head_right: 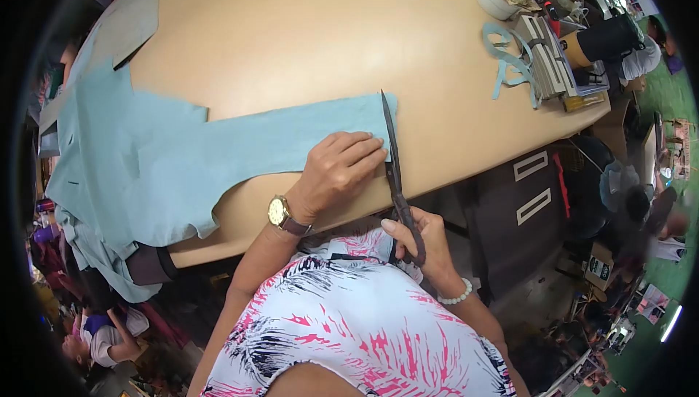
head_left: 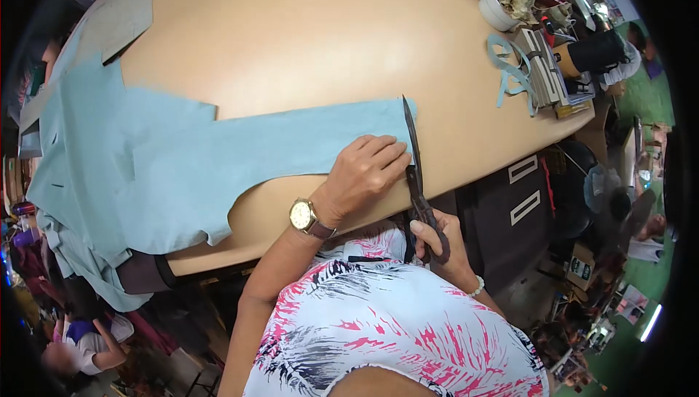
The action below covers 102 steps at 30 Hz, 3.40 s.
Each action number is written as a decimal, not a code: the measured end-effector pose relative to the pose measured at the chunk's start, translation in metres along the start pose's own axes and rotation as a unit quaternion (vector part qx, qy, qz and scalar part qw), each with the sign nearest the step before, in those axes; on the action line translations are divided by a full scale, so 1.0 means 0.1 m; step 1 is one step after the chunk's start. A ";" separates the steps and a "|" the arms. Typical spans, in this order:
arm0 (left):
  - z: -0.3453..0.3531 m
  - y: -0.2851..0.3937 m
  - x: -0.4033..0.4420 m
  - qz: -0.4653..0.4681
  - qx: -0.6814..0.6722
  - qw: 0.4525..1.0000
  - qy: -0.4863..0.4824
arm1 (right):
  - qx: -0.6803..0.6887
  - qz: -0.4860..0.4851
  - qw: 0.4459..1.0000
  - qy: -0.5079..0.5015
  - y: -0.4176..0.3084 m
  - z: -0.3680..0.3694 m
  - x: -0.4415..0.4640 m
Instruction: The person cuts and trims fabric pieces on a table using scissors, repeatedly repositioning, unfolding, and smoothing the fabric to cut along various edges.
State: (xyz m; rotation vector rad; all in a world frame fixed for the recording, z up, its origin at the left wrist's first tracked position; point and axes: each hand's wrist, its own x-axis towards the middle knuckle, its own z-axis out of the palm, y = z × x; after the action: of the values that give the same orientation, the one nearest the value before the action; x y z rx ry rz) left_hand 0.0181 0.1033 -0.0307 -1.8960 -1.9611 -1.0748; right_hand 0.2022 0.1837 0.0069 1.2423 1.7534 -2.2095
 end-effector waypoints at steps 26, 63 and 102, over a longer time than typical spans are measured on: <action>0.36 -0.22 -0.21 -0.102 -0.108 0.985 -0.090 | -0.133 -0.120 0.978 0.104 -0.49 -0.34 0.41; -1.81 -0.14 -1.72 -0.606 0.456 0.631 0.164 | -0.626 -0.464 0.502 0.376 -1.39 -0.92 1.65; -0.71 -2.15 0.02 -0.429 0.306 0.848 -0.063 | -0.430 -0.452 0.770 0.133 -0.20 0.42 0.87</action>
State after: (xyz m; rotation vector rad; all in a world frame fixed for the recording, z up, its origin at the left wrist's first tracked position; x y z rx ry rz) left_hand -0.2058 0.0815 -0.0542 -0.7483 -2.8525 -0.3274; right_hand 0.1110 0.1915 -0.0291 0.4913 3.3807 -0.9694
